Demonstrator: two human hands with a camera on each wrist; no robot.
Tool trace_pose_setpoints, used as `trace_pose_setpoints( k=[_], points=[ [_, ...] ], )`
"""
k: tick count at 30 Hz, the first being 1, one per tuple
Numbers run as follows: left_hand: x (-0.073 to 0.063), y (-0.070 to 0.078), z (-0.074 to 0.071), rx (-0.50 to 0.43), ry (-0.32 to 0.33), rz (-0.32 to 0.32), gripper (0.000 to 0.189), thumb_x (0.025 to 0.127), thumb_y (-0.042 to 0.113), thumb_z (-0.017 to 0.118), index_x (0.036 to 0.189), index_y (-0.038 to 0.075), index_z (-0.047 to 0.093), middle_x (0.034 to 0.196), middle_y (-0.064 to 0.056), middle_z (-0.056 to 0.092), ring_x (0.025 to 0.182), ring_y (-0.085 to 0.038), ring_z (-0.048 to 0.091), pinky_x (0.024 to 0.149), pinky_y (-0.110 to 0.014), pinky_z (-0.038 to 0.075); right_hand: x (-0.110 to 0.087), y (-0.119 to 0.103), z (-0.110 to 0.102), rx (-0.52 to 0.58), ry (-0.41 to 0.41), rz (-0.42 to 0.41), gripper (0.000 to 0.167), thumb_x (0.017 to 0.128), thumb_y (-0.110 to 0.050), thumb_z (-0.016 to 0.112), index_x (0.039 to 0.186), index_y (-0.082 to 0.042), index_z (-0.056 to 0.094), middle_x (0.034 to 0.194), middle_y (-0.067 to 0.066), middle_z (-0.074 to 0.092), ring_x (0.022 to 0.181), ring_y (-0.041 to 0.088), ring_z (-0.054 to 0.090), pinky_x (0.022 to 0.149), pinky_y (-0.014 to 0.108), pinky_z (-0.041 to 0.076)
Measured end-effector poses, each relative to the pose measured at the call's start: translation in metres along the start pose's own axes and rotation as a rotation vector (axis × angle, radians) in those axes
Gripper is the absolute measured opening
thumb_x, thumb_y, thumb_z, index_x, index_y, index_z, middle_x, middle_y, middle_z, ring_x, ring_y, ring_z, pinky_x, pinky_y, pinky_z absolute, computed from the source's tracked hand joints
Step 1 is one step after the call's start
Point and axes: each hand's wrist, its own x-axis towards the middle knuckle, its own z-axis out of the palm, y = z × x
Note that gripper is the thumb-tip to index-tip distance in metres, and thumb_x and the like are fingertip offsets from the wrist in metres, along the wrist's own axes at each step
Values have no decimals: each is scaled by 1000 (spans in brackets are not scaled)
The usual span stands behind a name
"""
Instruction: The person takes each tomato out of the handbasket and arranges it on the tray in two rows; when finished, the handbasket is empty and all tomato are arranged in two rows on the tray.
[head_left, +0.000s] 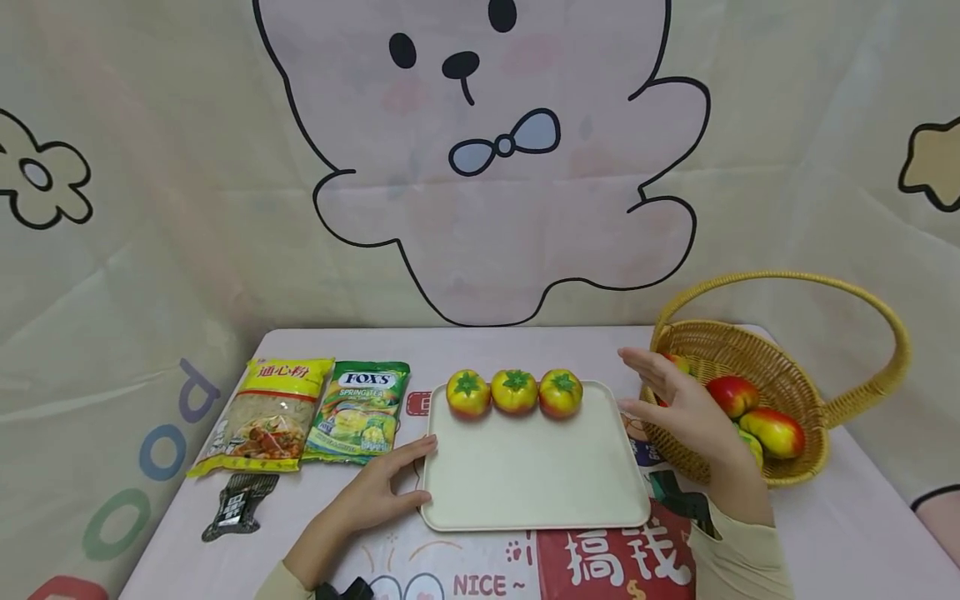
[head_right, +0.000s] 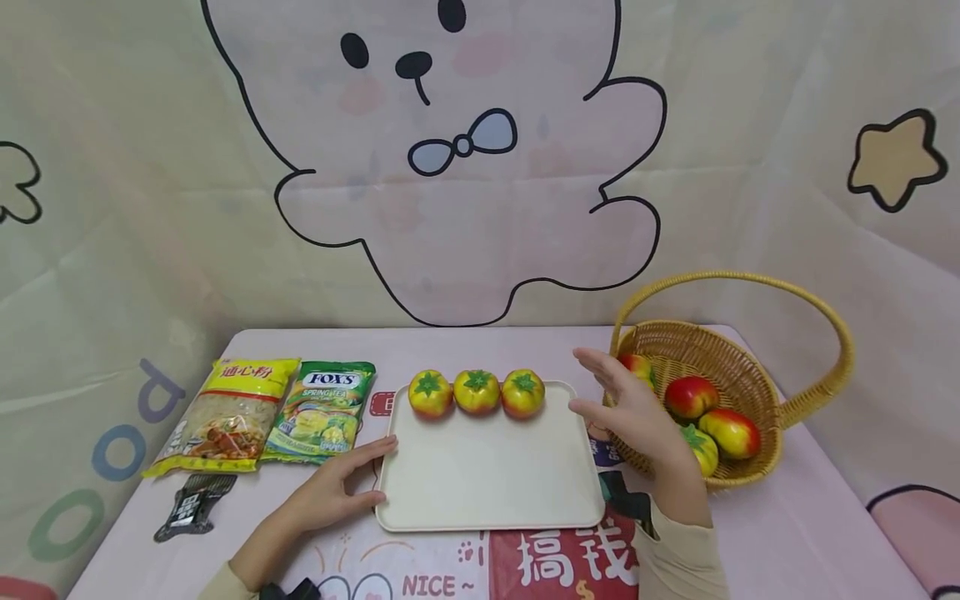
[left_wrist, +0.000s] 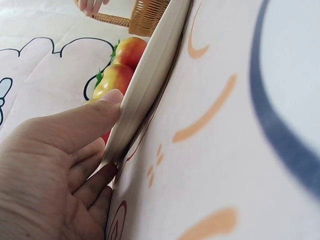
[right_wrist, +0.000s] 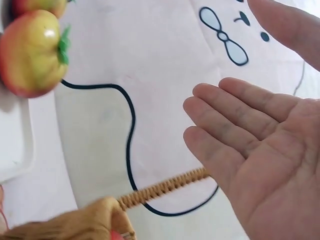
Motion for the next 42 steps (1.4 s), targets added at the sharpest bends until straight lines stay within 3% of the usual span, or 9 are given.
trace_pose_setpoints(
  k=[6, 14, 20, 25, 31, 34, 38, 40, 42],
  points=[
    [2, 1, 1, -11, -11, 10, 66, 82, 39, 72, 140, 17, 48, 148, 2, 43, 136, -25, 40, 111, -48, 34, -18, 1, -18, 24, 79, -47, 62, 88, -3, 64, 143, -1, 35, 144, 22, 40, 126, -12, 38, 97, 0, 34],
    [3, -1, 1, -3, -12, 20, 67, 82, 40, 71, 140, 17, 48, 147, 2, 43, 136, -25, 40, 111, -47, 34, -27, 14, -48, -84, 111, -2, 61, 89, -7, 64, 143, -4, 35, 140, 5, 46, 119, -19, 38, 91, -3, 36],
    [3, 0, 0, 6, -6, 11, 66, 82, 41, 71, 140, 17, 48, 147, 3, 44, 136, -25, 40, 110, -48, 34, -22, 31, -74, -59, 92, 46, 57, 91, -7, 60, 142, -2, 34, 129, -23, 45, 114, -19, 41, 87, -3, 39],
    [2, 0, -1, 15, -2, 12, 66, 82, 38, 72, 140, 17, 48, 147, 2, 44, 135, -26, 41, 110, -49, 35, -16, 49, -94, -26, 64, 25, 54, 93, -3, 57, 140, 5, 32, 125, -26, 44, 111, -19, 44, 87, -2, 39],
    [1, 1, -1, 7, -1, 9, 66, 82, 37, 72, 139, 16, 49, 147, 1, 44, 135, -26, 41, 110, -49, 34, -10, 63, -107, -41, 47, 128, 57, 94, -14, 57, 141, 5, 30, 121, -30, 42, 106, -24, 41, 83, -3, 41],
    [1, 0, 0, 3, 2, 13, 66, 82, 38, 72, 139, 15, 49, 147, 1, 44, 135, -26, 41, 110, -48, 34, -6, 69, -111, -73, 20, 164, 60, 95, -19, 57, 142, 5, 29, 123, -25, 44, 103, -25, 40, 81, -2, 41],
    [1, -1, 1, 2, 3, 18, 66, 81, 39, 72, 139, 16, 49, 147, 1, 44, 135, -25, 41, 111, -47, 34, 0, 76, -113, -101, -30, 219, 62, 95, -24, 57, 142, 5, 29, 136, 8, 46, 102, -24, 40, 80, 0, 43],
    [1, -2, 1, -1, 2, 16, 66, 81, 39, 72, 139, 17, 49, 147, 1, 44, 135, -25, 41, 111, -47, 34, 4, 77, -114, -112, -64, 249, 64, 95, -27, 57, 143, 4, 29, 141, 24, 39, 109, -13, 45, 80, 0, 42],
    [0, -2, 2, -5, 1, 13, 66, 81, 39, 72, 139, 17, 49, 147, 1, 44, 136, -25, 41, 111, -47, 34, 7, 79, -114, -121, -98, 278, 65, 95, -29, 57, 144, 3, 28, 143, 28, 37, 120, 7, 48, 81, 1, 41]
  ],
)
